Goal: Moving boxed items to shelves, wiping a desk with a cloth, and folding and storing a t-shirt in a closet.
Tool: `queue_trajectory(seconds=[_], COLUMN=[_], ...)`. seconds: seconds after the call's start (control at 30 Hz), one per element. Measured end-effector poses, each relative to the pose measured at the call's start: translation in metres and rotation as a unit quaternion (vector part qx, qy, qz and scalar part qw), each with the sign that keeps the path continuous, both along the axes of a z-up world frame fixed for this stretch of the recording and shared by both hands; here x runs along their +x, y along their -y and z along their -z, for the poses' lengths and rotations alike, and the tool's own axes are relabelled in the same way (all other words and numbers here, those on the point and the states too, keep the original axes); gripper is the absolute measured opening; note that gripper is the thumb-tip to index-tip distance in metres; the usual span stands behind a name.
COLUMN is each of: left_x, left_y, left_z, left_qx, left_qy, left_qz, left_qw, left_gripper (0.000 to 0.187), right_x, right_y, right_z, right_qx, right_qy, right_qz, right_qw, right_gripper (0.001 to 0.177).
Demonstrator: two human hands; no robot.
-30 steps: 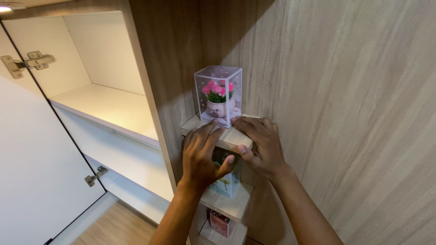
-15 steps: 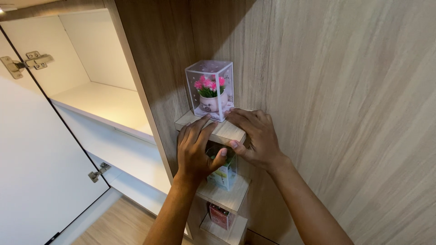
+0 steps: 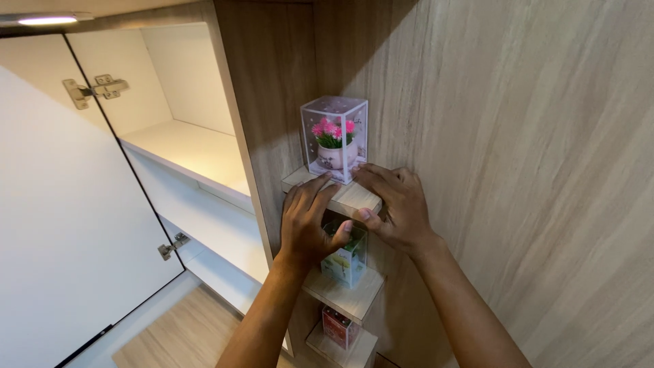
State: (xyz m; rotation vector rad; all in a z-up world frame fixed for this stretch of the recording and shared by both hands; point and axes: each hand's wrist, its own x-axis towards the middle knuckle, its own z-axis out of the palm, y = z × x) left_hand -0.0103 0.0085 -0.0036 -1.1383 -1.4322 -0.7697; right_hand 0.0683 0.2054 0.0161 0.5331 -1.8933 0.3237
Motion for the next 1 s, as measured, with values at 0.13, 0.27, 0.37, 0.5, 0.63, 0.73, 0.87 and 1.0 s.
queue_trajectory(seconds=[0.13,0.27,0.37,0.5,0.63,0.73,0.87,1.0], left_x=[-0.004,-0.004,-0.008,-0.008,0.016,0.038,0.068,0.105], left_y=[-0.003,-0.005,-0.009,-0.01,-0.004,0.001,0.009,0.012], left_z=[0.0,0.004,0.005,0.007,0.023,0.056,0.149,0.225], left_qx=[-0.003,0.015,0.022,0.018,0.019,0.017,-0.003,-0.066], left_qy=[0.003,-0.013,-0.025,-0.013,0.006,0.102,0.13,0.226], left_qz=[0.002,-0.019,-0.031,-0.041,-0.044,-0.029,-0.117,-0.145], left_qw=[1.0,1.0,0.999,0.999,0.999,0.994,0.985,0.961], left_gripper=[0.063,0.065,0.067,0.069,0.073,0.076,0.075,0.077], right_x=[-0.003,0.002,0.001,0.003,0.018,0.037,0.065,0.088], right_y=[0.001,0.005,0.004,0.004,0.004,0.0,-0.002,0.007], right_z=[-0.004,-0.002,-0.002,0.0,0.018,0.053,0.147,0.233], right_qx=[-0.005,-0.022,-0.025,-0.045,-0.055,-0.106,-0.15,-0.182], right_qy=[0.01,0.002,-0.005,0.056,0.096,0.127,0.212,0.358], right_qz=[0.018,-0.016,-0.023,-0.004,-0.02,-0.083,-0.091,-0.086], right_qw=[1.0,1.0,0.999,0.997,0.994,0.983,0.961,0.912], right_gripper=[0.07,0.075,0.076,0.076,0.067,0.061,0.069,0.067])
